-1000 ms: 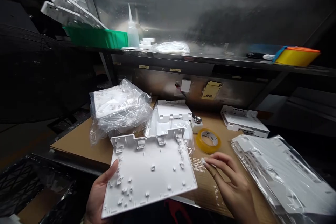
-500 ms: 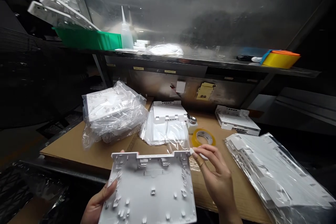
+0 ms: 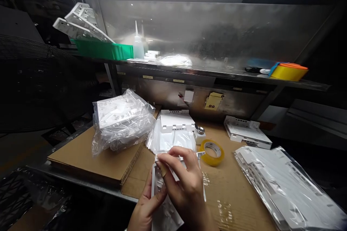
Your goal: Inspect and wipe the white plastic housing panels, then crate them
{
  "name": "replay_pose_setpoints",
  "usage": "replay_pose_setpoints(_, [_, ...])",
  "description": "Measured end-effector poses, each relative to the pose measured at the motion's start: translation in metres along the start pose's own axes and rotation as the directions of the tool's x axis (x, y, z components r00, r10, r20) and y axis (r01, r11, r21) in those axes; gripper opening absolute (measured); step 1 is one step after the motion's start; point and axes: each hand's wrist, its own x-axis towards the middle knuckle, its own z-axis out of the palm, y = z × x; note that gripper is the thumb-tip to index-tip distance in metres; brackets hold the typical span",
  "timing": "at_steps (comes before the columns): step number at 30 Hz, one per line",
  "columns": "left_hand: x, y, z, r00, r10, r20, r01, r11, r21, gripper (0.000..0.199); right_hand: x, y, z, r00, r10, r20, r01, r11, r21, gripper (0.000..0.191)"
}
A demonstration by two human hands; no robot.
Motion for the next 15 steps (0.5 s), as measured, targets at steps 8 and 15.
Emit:
replay_pose_setpoints(8, [0.000,-0.006,0.012,0.997,0.079,-0.025,-0.078,0.996,0.044,0.085,-0.005,0.015,-0.013,0.991,0.056,-0.119,-0.059,0.998,-0.018,0.026])
replay_pose_setpoints(15, [-0.001,0.011,0.004,0.996,0.047,-0.082,-0.040,0.996,0.081,0.103,-0.007,0.061,-0.029,0.985,0.141,-0.101,-0.152,0.981,-0.116,0.016])
